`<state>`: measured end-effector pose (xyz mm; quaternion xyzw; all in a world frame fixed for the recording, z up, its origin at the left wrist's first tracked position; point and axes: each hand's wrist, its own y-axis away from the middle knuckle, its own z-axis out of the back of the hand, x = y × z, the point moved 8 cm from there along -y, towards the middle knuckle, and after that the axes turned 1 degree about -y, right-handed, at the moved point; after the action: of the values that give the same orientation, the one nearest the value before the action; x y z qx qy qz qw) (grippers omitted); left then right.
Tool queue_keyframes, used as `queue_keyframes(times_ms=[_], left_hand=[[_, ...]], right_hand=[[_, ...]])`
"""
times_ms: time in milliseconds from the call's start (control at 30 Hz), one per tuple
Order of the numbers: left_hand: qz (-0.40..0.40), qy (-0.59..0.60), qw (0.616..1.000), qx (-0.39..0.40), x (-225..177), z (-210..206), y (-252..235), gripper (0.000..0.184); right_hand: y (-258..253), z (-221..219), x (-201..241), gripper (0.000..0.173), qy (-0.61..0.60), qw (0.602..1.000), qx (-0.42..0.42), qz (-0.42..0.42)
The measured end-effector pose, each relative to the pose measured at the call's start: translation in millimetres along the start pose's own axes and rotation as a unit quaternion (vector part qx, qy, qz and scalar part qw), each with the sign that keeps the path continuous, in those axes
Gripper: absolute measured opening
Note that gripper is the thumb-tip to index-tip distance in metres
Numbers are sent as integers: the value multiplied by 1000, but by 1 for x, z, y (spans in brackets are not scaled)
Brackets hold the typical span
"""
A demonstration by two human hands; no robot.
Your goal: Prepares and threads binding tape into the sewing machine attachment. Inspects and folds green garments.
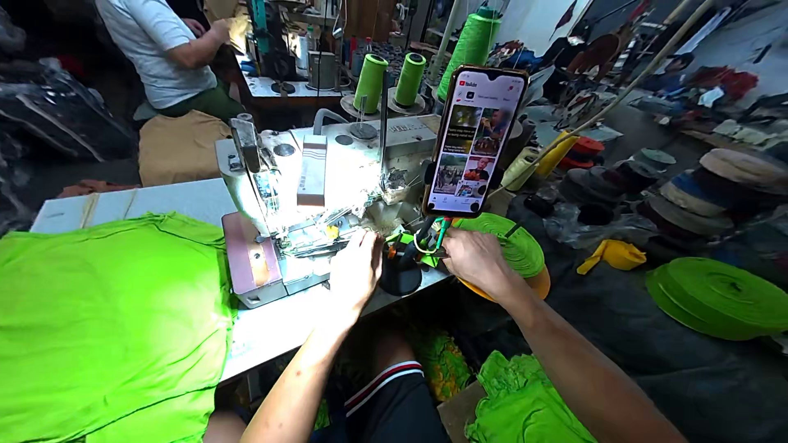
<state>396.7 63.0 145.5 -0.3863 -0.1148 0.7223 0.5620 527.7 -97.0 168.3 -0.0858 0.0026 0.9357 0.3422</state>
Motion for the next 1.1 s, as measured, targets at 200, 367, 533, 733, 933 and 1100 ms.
queue_keyframes(times_ms=[200, 367, 533, 733, 933, 1100], left_hand=[[23, 21, 1000, -5, 7, 0, 1, 25], [9, 22, 1000, -18, 8, 1, 5, 19], [10, 15, 999, -43, 9, 7, 16, 16], [44, 16, 998, -45, 19, 9, 30, 21], [96, 85, 988, -88, 30, 17, 43, 20], [84, 185, 975, -85, 29, 11, 45, 18]], right_hand=[[15, 8, -14, 20, -36, 994, -103, 2], [46, 19, -40, 15, -99, 965, -239, -50], [55, 14, -44, 23, -133, 954, -261, -61], [62, 20, -32, 24, -166, 942, -290, -42], [76, 12, 9, 23, -229, 928, -293, 2], [65, 7, 69, 22, -319, 897, -294, 84]])
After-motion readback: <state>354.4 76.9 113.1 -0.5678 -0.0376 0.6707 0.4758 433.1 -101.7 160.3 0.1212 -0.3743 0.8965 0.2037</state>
